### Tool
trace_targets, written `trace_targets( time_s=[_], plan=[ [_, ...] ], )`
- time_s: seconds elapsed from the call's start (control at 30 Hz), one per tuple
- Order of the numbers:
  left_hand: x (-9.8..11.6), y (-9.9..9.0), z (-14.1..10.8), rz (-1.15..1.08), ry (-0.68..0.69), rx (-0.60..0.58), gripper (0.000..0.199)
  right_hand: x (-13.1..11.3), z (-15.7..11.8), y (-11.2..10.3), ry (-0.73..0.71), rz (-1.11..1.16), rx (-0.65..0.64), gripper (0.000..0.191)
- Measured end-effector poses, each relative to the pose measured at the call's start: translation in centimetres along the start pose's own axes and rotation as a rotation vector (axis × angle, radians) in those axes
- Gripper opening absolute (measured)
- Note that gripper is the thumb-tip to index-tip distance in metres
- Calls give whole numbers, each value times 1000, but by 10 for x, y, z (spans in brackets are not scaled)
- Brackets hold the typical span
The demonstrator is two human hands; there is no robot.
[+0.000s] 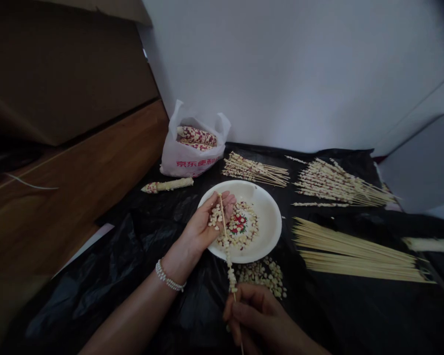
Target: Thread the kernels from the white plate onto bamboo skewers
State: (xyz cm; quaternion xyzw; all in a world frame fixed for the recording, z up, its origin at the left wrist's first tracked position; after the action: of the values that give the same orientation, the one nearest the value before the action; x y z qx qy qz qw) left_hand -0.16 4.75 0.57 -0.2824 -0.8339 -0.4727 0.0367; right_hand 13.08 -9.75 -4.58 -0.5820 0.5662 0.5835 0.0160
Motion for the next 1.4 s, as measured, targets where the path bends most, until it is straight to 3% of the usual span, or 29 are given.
trace_targets(
  time_s=[0.6,0.87,1.23,1.4],
  plan=[
    [-4,4,0,71,86,65,10,-5,2,4,0,-38,73,37],
    [-20,6,-11,142,-86,-8,11,-16,-2,-5,-85,-58,161,31],
    [-40,0,-21,337,-207,-124,18,-27,-1,-12,-187,-42,244,25],
    [-33,0,-17,201,-256,-119,23,-29,-3,-12,-192,-33,224,24]
  ],
)
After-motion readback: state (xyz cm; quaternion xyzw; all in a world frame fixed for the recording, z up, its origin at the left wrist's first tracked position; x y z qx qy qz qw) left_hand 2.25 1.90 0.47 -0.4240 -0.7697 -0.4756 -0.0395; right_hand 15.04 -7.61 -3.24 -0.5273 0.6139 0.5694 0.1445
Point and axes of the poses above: each hand's wrist, its own z-axis towards the middle knuckle, its own y-axis out of the palm, x = y × z, the point moved 1 cm from there along z, towards the middle knuckle, and after that the axes turned 1 degree about -z, right-handed, at the moved point
